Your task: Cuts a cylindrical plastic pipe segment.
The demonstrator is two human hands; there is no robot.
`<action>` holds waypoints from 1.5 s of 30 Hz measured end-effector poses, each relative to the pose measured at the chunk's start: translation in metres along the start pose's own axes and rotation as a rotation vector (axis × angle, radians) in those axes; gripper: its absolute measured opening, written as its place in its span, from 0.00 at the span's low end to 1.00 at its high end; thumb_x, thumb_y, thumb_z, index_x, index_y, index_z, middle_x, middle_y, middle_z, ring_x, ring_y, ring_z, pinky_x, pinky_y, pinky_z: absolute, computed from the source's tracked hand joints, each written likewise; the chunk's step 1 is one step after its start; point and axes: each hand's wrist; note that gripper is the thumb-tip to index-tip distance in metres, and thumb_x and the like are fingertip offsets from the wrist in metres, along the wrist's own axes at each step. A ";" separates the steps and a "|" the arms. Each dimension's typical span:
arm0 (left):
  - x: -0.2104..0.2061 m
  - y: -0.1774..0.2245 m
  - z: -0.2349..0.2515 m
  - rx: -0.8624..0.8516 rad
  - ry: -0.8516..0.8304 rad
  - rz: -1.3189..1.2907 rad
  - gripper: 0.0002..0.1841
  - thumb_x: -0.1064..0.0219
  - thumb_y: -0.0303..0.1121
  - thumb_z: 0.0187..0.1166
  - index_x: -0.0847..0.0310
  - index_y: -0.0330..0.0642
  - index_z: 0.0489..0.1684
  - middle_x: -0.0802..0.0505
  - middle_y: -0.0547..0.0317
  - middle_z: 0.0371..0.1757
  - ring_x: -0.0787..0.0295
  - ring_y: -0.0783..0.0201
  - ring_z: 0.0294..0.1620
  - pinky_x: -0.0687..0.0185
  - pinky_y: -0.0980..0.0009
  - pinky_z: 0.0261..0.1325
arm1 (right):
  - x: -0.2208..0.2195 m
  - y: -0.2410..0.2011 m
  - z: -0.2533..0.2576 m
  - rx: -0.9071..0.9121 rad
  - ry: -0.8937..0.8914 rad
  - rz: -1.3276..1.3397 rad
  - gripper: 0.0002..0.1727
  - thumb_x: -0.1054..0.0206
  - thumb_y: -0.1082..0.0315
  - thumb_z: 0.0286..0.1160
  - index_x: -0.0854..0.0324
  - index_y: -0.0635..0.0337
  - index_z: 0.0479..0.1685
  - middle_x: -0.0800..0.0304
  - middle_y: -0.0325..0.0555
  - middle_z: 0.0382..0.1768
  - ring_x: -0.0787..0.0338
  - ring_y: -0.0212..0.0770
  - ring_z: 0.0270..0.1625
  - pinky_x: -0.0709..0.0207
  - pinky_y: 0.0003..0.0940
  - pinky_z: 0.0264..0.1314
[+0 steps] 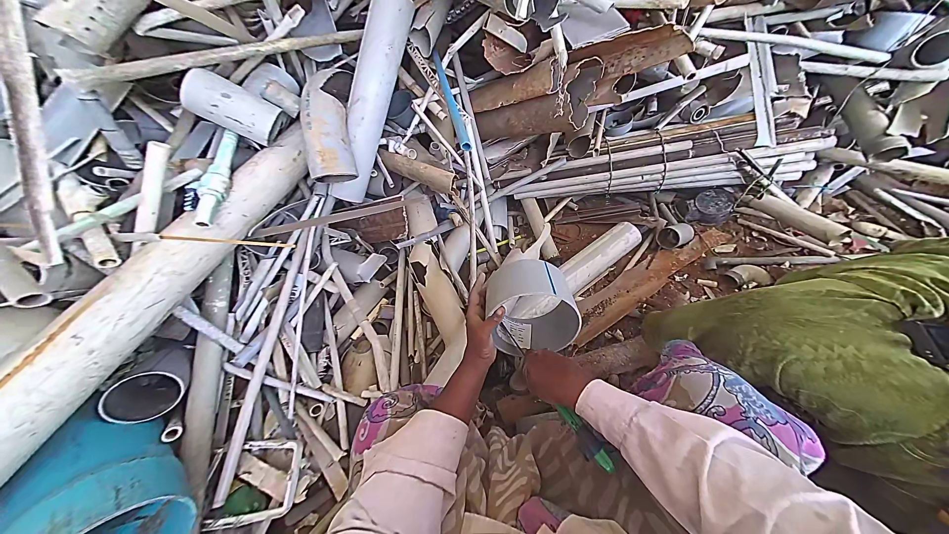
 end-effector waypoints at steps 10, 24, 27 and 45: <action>0.001 0.004 -0.001 -0.011 -0.051 0.140 0.51 0.29 0.32 0.58 0.53 0.25 0.88 0.27 0.34 0.80 0.24 0.60 0.76 0.27 0.68 0.76 | -0.001 0.000 -0.002 0.017 -0.005 -0.057 0.20 0.44 0.66 0.88 0.26 0.73 0.68 0.16 0.70 0.63 0.14 0.66 0.68 0.23 0.66 0.65; 0.004 -0.005 -0.003 -0.058 -0.137 0.273 0.54 0.24 0.36 0.56 0.50 0.20 0.86 0.33 0.29 0.84 0.31 0.56 0.82 0.34 0.69 0.81 | 0.002 0.004 -0.005 0.003 -0.047 -0.093 0.21 0.44 0.65 0.89 0.26 0.75 0.68 0.17 0.72 0.64 0.15 0.68 0.69 0.23 0.67 0.65; 0.003 -0.006 -0.003 -0.028 -0.083 0.228 0.53 0.26 0.35 0.55 0.50 0.22 0.87 0.33 0.31 0.84 0.31 0.57 0.81 0.33 0.69 0.80 | -0.002 0.005 0.000 0.004 -0.059 -0.075 0.20 0.44 0.66 0.89 0.25 0.75 0.66 0.16 0.72 0.62 0.15 0.68 0.67 0.23 0.68 0.64; 0.008 0.004 0.008 -0.049 -0.009 0.075 0.53 0.29 0.37 0.59 0.55 0.26 0.89 0.26 0.35 0.78 0.22 0.62 0.72 0.25 0.69 0.73 | 0.001 0.000 -0.001 0.020 -0.008 -0.049 0.19 0.44 0.66 0.88 0.25 0.72 0.67 0.16 0.70 0.60 0.14 0.66 0.66 0.22 0.66 0.63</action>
Point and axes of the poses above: each hand's wrist, its own z-axis towards the middle knuckle, its own x-axis out of the back of the hand, y = z × x
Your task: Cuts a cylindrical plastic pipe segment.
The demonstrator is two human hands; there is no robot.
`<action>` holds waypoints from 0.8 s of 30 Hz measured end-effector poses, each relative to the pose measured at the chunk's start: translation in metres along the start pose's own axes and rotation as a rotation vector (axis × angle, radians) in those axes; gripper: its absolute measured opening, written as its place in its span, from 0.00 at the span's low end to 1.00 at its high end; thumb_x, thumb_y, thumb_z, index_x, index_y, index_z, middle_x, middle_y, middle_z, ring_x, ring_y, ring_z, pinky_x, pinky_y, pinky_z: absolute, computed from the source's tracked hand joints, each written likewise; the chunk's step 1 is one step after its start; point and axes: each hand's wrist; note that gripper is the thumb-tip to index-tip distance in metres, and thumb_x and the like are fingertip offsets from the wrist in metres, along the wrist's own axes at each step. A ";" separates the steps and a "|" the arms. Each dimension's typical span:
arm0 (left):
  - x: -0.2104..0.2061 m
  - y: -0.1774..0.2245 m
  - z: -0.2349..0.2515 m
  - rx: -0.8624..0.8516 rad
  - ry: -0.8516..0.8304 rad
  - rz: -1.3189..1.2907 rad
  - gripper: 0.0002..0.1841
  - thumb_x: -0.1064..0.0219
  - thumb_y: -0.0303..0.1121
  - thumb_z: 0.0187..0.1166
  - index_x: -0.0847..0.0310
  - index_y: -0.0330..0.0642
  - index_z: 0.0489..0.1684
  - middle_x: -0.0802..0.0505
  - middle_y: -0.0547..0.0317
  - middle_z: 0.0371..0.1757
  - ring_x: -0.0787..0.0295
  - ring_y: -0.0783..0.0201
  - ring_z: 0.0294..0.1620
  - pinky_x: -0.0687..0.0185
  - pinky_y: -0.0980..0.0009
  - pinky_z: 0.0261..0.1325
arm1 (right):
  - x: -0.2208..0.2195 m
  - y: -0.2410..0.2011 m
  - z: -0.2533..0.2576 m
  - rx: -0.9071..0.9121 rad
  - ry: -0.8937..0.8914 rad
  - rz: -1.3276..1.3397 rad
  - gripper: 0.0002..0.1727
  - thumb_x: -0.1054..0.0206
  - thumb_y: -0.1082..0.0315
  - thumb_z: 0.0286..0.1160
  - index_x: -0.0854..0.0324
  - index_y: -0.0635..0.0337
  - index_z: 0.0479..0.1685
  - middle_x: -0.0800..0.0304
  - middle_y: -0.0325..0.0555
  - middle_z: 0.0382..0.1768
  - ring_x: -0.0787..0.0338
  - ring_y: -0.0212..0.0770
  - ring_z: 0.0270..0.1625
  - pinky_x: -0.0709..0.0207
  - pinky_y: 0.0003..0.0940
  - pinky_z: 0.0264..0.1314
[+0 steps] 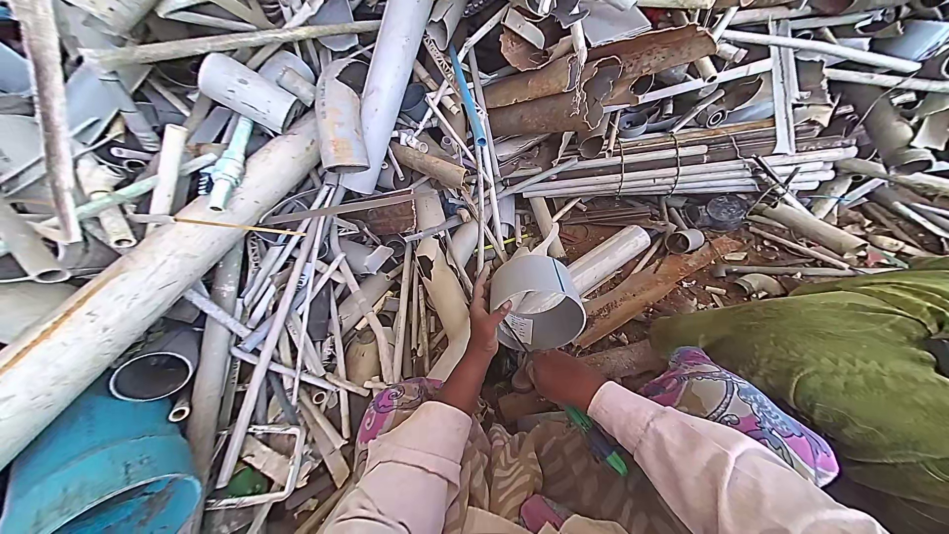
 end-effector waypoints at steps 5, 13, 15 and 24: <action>-0.002 -0.002 -0.004 0.016 -0.020 -0.021 0.53 0.31 0.35 0.58 0.57 0.27 0.90 0.26 0.36 0.79 0.22 0.63 0.72 0.25 0.69 0.73 | 0.004 0.002 0.000 0.009 -0.015 0.001 0.18 0.44 0.67 0.88 0.24 0.75 0.64 0.16 0.71 0.60 0.14 0.66 0.65 0.23 0.66 0.63; -0.006 -0.007 -0.006 0.014 0.018 -0.098 0.55 0.27 0.40 0.57 0.57 0.28 0.90 0.24 0.40 0.76 0.20 0.65 0.69 0.23 0.69 0.71 | 0.000 0.002 0.004 0.006 0.012 0.086 0.16 0.45 0.68 0.88 0.22 0.75 0.58 0.15 0.70 0.55 0.12 0.65 0.60 0.22 0.64 0.60; -0.009 -0.005 -0.006 0.024 0.045 -0.133 0.55 0.29 0.40 0.59 0.58 0.29 0.90 0.24 0.42 0.77 0.21 0.66 0.69 0.23 0.69 0.71 | 0.001 0.002 0.004 0.005 0.032 0.111 0.17 0.45 0.68 0.88 0.23 0.75 0.61 0.15 0.70 0.56 0.12 0.64 0.60 0.21 0.62 0.61; -0.004 0.003 -0.001 0.047 0.088 -0.153 0.53 0.32 0.38 0.62 0.61 0.32 0.91 0.24 0.40 0.76 0.20 0.66 0.67 0.23 0.69 0.70 | 0.003 -0.004 -0.003 0.021 0.046 0.077 0.20 0.48 0.66 0.91 0.27 0.71 0.71 0.16 0.69 0.60 0.13 0.64 0.65 0.22 0.62 0.65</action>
Point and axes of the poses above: each hand's wrist, its own z-axis towards the middle knuckle, its own x-axis out of the back of the hand, y = z × x
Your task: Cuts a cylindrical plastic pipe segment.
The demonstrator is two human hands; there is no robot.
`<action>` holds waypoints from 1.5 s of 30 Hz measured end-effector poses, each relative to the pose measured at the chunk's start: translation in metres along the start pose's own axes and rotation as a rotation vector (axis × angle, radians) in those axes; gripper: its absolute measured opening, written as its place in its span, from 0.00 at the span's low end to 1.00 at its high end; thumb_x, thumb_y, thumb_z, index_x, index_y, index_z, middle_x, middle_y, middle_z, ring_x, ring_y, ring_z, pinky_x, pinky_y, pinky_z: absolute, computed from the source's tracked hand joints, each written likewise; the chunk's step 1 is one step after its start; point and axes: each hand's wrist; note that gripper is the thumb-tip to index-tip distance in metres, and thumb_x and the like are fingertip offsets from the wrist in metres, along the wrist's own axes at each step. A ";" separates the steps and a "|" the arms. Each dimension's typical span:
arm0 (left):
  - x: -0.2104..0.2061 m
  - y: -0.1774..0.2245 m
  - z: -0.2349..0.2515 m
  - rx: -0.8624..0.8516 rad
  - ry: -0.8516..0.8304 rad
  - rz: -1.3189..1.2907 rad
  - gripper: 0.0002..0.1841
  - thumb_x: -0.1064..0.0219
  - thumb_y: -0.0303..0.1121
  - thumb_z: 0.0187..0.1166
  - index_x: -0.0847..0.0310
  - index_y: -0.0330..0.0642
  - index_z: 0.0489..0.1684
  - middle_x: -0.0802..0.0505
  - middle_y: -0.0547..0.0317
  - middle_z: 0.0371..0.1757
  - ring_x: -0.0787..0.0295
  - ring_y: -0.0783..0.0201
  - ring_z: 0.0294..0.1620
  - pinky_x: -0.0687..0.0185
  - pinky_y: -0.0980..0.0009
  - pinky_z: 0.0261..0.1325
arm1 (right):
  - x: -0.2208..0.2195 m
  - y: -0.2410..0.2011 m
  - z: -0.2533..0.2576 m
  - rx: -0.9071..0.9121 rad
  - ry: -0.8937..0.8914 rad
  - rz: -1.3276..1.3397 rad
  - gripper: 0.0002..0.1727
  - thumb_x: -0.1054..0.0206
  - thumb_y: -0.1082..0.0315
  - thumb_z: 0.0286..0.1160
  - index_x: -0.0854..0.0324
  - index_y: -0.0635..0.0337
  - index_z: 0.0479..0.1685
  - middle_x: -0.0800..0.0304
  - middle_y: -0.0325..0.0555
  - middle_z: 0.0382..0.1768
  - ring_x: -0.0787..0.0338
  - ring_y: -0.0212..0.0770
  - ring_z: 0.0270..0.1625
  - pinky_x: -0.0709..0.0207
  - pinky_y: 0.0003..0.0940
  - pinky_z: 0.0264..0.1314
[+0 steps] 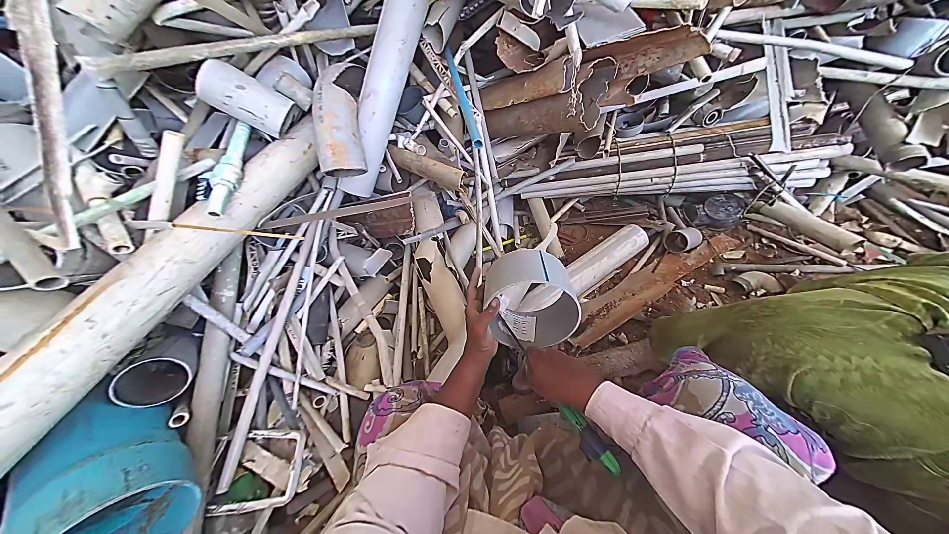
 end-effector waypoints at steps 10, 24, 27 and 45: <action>0.001 -0.008 -0.003 -0.015 -0.110 -0.010 0.61 0.24 0.46 0.55 0.61 0.28 0.90 0.26 0.39 0.79 0.21 0.64 0.71 0.23 0.68 0.73 | 0.006 0.007 0.003 -0.008 -0.017 -0.008 0.19 0.46 0.66 0.90 0.24 0.74 0.64 0.15 0.70 0.59 0.13 0.65 0.64 0.23 0.65 0.63; 0.003 0.003 0.003 -0.032 -0.030 0.017 0.53 0.31 0.36 0.61 0.60 0.29 0.90 0.25 0.40 0.77 0.21 0.67 0.69 0.24 0.71 0.71 | 0.004 -0.001 -0.006 -0.004 -0.029 -0.017 0.19 0.45 0.65 0.89 0.24 0.71 0.68 0.15 0.70 0.60 0.13 0.66 0.64 0.23 0.67 0.63; 0.002 0.003 0.001 -0.022 -0.046 0.038 0.54 0.31 0.37 0.60 0.60 0.29 0.90 0.25 0.39 0.77 0.21 0.68 0.69 0.25 0.71 0.72 | 0.003 0.000 -0.005 -0.015 -0.035 -0.034 0.20 0.46 0.65 0.90 0.25 0.70 0.69 0.16 0.69 0.61 0.13 0.66 0.65 0.23 0.66 0.63; 0.003 -0.003 0.000 -0.032 -0.107 0.031 0.57 0.27 0.41 0.57 0.60 0.29 0.90 0.24 0.41 0.75 0.20 0.66 0.68 0.22 0.69 0.72 | 0.004 0.007 0.003 -0.001 -0.023 0.045 0.17 0.48 0.66 0.91 0.23 0.72 0.62 0.14 0.67 0.52 0.10 0.60 0.53 0.20 0.59 0.57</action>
Point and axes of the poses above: each hand's wrist, its own z-axis towards the middle knuckle, its own x-axis out of the back of the hand, y = z × x
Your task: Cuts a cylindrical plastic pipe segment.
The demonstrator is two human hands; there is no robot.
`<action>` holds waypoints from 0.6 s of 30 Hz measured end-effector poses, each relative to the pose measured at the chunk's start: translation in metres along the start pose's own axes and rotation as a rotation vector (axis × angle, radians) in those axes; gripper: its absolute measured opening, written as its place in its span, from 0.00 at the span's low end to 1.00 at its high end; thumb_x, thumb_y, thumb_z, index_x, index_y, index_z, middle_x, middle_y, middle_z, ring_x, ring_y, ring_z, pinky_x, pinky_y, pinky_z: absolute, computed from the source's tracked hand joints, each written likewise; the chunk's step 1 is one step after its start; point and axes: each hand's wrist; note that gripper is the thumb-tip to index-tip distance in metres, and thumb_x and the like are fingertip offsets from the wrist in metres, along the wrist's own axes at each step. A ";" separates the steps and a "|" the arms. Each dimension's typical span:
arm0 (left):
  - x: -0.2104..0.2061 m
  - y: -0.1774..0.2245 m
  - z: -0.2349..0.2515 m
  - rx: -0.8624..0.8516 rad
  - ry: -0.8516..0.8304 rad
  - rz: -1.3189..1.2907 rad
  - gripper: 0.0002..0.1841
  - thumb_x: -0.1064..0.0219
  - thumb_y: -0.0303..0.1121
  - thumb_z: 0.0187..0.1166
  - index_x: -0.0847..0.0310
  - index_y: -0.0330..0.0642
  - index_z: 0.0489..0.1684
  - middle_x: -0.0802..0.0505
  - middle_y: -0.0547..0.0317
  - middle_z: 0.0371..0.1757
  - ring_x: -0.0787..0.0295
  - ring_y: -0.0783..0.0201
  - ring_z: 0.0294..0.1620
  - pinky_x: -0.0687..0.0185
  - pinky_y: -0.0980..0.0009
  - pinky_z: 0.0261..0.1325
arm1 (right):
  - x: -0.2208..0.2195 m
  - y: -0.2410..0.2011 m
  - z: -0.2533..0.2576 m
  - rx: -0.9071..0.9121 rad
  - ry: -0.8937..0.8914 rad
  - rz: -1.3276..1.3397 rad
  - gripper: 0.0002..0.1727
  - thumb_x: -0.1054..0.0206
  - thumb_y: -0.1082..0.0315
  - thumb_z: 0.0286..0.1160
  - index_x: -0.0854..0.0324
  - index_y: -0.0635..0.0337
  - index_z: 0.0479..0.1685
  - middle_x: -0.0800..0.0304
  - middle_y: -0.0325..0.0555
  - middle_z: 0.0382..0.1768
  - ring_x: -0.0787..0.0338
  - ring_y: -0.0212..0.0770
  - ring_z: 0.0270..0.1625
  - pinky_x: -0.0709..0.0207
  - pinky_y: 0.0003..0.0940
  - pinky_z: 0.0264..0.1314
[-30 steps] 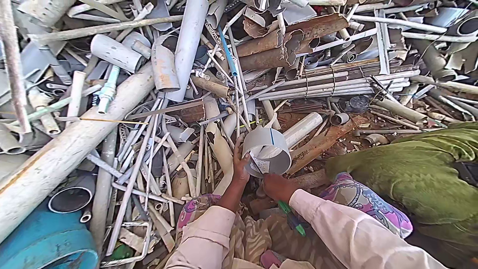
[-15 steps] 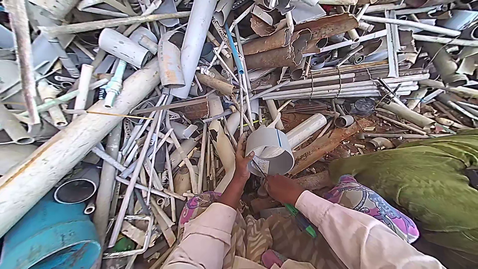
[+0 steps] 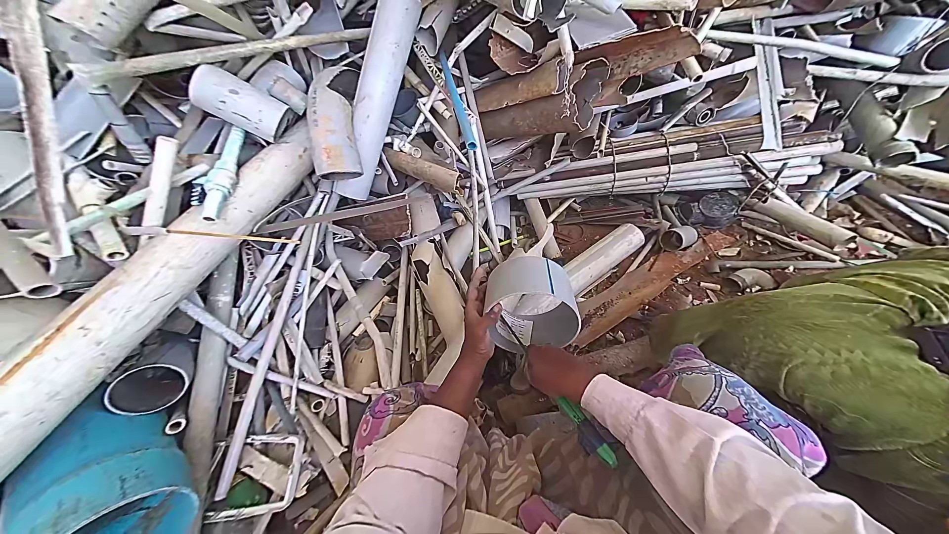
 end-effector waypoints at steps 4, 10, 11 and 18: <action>0.001 0.003 0.000 -0.002 -0.006 -0.015 0.57 0.28 0.41 0.58 0.62 0.29 0.90 0.23 0.41 0.76 0.19 0.67 0.68 0.22 0.69 0.71 | 0.001 0.001 -0.001 0.002 0.009 0.031 0.18 0.49 0.64 0.92 0.24 0.70 0.65 0.14 0.66 0.52 0.10 0.60 0.52 0.20 0.59 0.57; 0.001 0.005 0.003 0.009 0.076 -0.085 0.56 0.30 0.42 0.60 0.63 0.30 0.90 0.23 0.42 0.75 0.19 0.67 0.66 0.22 0.70 0.69 | 0.004 0.000 0.000 0.017 -0.005 0.155 0.18 0.53 0.64 0.96 0.25 0.70 0.65 0.17 0.61 0.46 0.14 0.54 0.44 0.20 0.52 0.51; 0.002 0.005 0.003 0.014 0.087 -0.086 0.56 0.30 0.42 0.60 0.63 0.31 0.90 0.23 0.42 0.74 0.19 0.67 0.66 0.22 0.69 0.69 | 0.004 -0.001 -0.001 0.024 -0.003 0.138 0.18 0.53 0.64 0.96 0.26 0.69 0.66 0.17 0.61 0.46 0.14 0.54 0.44 0.21 0.52 0.51; 0.001 0.004 0.000 0.027 0.032 -0.038 0.56 0.29 0.40 0.59 0.62 0.29 0.90 0.24 0.41 0.77 0.19 0.67 0.68 0.22 0.70 0.71 | 0.004 0.000 -0.004 -0.003 0.009 -0.080 0.21 0.48 0.63 0.92 0.25 0.71 0.70 0.16 0.70 0.63 0.15 0.66 0.68 0.25 0.65 0.67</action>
Point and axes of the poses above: each hand's wrist, its own z-axis towards the middle knuckle, its own x-axis out of the back of the hand, y = z × x
